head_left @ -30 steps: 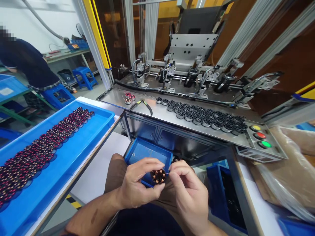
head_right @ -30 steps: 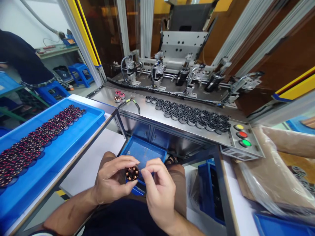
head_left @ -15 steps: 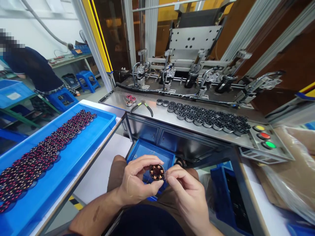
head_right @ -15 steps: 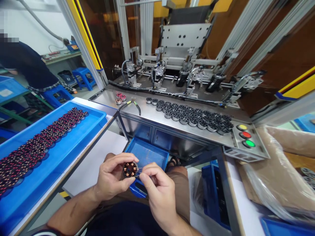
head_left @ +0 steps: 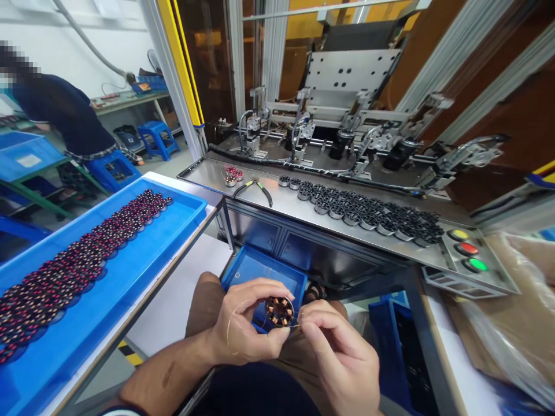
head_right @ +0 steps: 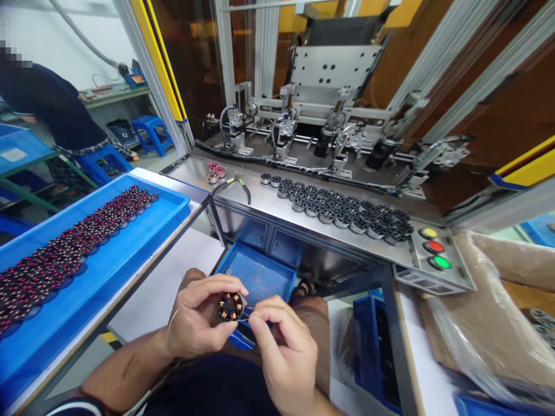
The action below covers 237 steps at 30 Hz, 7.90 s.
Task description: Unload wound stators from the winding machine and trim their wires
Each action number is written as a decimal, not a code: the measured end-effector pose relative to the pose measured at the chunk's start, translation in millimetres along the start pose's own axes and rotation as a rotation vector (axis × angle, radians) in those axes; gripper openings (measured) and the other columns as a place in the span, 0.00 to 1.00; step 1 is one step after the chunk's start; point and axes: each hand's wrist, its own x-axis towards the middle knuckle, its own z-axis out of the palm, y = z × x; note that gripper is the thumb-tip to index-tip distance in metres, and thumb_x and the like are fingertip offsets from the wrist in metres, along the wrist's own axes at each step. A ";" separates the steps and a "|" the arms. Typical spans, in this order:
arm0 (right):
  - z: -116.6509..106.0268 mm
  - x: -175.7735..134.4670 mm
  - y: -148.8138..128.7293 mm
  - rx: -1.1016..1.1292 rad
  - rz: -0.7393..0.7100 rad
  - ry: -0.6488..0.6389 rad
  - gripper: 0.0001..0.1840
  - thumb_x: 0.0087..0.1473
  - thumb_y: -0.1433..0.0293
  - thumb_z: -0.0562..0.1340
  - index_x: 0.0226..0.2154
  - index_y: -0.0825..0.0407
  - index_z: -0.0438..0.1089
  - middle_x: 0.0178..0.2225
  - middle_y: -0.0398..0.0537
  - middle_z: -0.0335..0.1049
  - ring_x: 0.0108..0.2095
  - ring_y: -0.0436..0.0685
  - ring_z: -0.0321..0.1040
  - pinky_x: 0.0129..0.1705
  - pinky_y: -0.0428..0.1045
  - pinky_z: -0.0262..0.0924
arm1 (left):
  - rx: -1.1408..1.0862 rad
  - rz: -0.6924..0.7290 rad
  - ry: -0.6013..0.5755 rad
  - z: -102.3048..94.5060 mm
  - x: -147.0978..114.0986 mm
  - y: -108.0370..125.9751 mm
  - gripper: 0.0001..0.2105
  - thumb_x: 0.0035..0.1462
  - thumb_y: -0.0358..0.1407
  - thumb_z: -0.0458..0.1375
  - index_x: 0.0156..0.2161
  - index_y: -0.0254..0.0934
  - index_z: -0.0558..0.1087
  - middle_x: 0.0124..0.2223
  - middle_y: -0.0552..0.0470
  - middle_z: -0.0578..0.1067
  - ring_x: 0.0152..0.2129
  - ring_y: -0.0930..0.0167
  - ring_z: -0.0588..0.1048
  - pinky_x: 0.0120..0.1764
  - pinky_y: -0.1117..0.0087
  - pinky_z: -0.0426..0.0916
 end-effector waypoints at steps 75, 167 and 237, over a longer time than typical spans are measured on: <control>16.1 4.8 9.0 -0.200 -0.366 0.189 0.09 0.57 0.81 0.57 0.32 0.52 0.68 0.28 0.44 0.66 0.27 0.51 0.66 0.28 0.47 0.62 | -0.522 -0.299 -0.008 12.5 -4.5 2.7 0.28 0.46 0.27 0.71 0.53 0.44 0.71 0.53 0.48 0.75 0.48 0.68 0.75 0.50 0.71 0.71; 8.1 7.5 22.9 0.469 0.492 -0.048 0.17 0.54 0.60 0.67 0.21 0.52 0.67 0.20 0.42 0.63 0.21 0.50 0.60 0.26 0.46 0.61 | -0.140 -0.172 -0.009 3.5 -14.8 -7.8 0.24 0.47 0.31 0.70 0.50 0.36 0.73 0.45 0.44 0.81 0.34 0.68 0.81 0.41 0.71 0.77; -23.4 57.3 -52.7 -0.460 -0.413 -0.338 0.11 0.57 0.82 0.57 0.33 0.53 0.71 0.26 0.45 0.73 0.26 0.49 0.71 0.28 0.42 0.67 | -1.121 -0.623 -0.272 5.0 6.2 -4.1 0.21 0.49 0.34 0.69 0.49 0.39 0.71 0.40 0.50 0.77 0.30 0.72 0.80 0.29 0.76 0.73</control>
